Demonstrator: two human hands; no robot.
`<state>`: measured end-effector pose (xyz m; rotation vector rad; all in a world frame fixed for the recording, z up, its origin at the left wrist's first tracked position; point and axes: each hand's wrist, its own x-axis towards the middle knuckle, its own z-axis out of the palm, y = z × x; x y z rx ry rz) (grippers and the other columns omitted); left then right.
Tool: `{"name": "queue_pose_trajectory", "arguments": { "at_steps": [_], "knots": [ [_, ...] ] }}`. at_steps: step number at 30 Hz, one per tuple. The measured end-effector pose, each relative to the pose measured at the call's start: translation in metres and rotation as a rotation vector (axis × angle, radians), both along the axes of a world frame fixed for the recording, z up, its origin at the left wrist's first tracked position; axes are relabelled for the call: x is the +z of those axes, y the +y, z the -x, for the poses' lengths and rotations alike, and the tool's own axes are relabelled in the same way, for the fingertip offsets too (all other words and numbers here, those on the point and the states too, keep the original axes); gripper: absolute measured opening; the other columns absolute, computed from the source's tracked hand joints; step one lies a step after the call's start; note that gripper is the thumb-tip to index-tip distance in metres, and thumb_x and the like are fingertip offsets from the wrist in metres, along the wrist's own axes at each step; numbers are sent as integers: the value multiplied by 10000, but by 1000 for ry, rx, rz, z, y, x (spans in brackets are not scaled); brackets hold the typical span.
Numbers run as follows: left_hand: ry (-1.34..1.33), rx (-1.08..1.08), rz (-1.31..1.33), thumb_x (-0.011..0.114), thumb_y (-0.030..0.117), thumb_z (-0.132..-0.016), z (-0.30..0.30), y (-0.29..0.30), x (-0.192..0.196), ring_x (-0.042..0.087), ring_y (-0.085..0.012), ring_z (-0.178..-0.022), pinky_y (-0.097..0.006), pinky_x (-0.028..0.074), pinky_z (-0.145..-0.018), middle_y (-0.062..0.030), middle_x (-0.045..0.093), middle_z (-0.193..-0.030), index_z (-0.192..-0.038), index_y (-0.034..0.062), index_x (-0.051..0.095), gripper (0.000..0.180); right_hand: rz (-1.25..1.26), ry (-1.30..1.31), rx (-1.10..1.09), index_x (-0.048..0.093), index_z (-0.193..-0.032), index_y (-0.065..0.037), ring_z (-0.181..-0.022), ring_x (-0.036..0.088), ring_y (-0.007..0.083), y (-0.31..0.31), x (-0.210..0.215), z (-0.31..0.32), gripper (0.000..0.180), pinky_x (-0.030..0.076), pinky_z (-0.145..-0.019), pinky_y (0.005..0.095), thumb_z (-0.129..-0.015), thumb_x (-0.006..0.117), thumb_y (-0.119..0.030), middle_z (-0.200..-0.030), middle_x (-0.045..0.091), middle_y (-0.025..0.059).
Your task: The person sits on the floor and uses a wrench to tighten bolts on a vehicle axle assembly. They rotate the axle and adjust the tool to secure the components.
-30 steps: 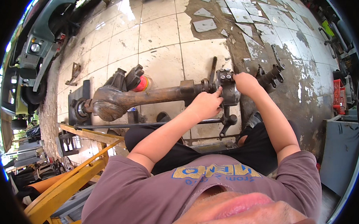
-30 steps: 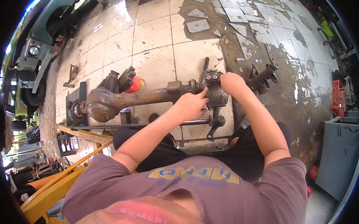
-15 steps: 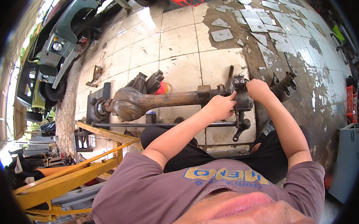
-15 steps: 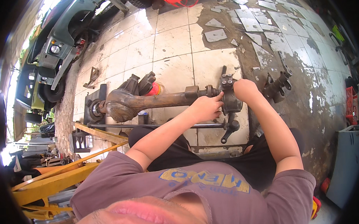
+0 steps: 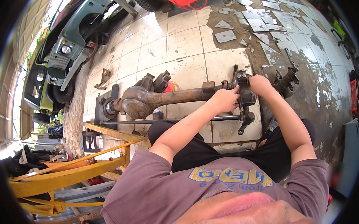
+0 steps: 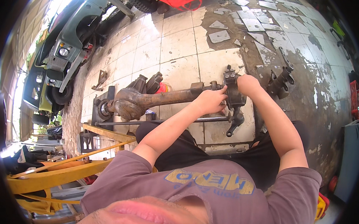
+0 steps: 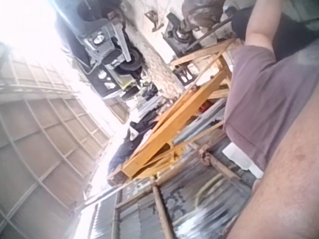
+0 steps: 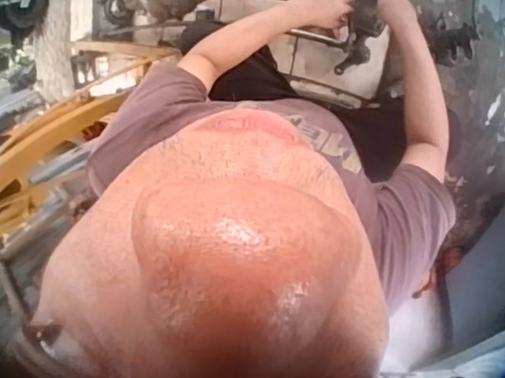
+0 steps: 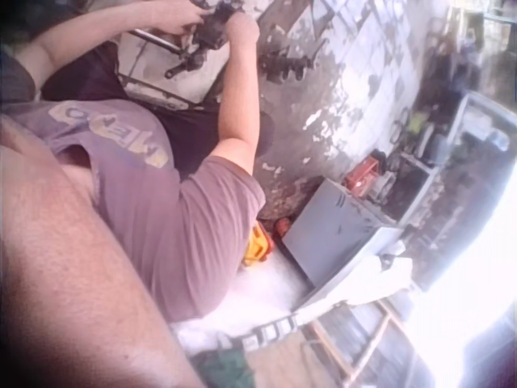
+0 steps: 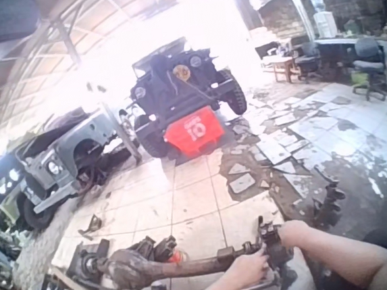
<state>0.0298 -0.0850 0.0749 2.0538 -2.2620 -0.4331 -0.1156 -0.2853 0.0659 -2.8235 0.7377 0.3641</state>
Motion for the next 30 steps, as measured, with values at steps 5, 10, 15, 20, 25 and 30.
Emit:
{"name": "queue_pose_trajectory", "arguments": {
  "at_steps": [5, 10, 15, 20, 25, 30],
  "knots": [
    [0, 7, 3, 767, 337, -908, -1, 2, 1, 794, -361, -1010, -463, 652, -889, -160, 543, -1655, -1296, 113, 772, 448, 26, 57, 149, 780, -1053, 6, -1019, 773, 428, 3, 7, 2, 237, 621, -896, 542, -937, 587, -69, -1044, 796, 242],
    [-12, 8, 10, 785, 357, -899, -2, 3, 0, 797, -362, -997, -462, 656, -882, -161, 538, -1659, -1294, 122, 774, 460, 32, -57, 59, 742, -1166, 18, -1041, 771, 417, 1, -11, 7, 281, 625, -898, 528, -959, 577, -75, -1105, 790, 240],
    [-23, -23, 25, 824, 352, -860, 2, 0, 6, 802, -368, -943, -468, 661, -849, -206, 540, -1643, -1282, 117, 776, 485, 100, -230, -55, 786, -1131, -13, -1040, 774, 412, 8, -16, 13, 276, 629, -904, 518, -951, 589, -85, -1081, 797, 233],
    [-26, -8, 28, 814, 312, -857, 4, 11, 25, 797, -335, -981, -456, 628, -895, -221, 559, -1624, -1285, 123, 782, 469, -78, -80, -8, 811, -1120, -19, -1040, 777, 416, 13, 24, 9, 280, 623, -908, 530, -922, 623, -78, -1047, 795, 246],
    [-40, -29, 0, 799, 413, -927, -2, 20, 30, 771, -355, -1020, -444, 602, -952, -187, 592, -1603, -1348, 128, 743, 511, -88, 73, -101, 793, -1116, -5, -1055, 770, 425, 1, 6, 14, 269, 616, -926, 528, -923, 615, -65, -1071, 787, 260],
    [-67, -38, -151, 789, 418, -946, 0, 25, 55, 749, -336, -1137, -432, 567, -1013, -181, 633, -1558, -1426, 121, 684, 575, -94, -106, -96, 780, -1128, -10, -1075, 775, 414, -24, -40, 11, 257, 623, -926, 526, -941, 617, -78, -1118, 795, 237]
  ]
}}
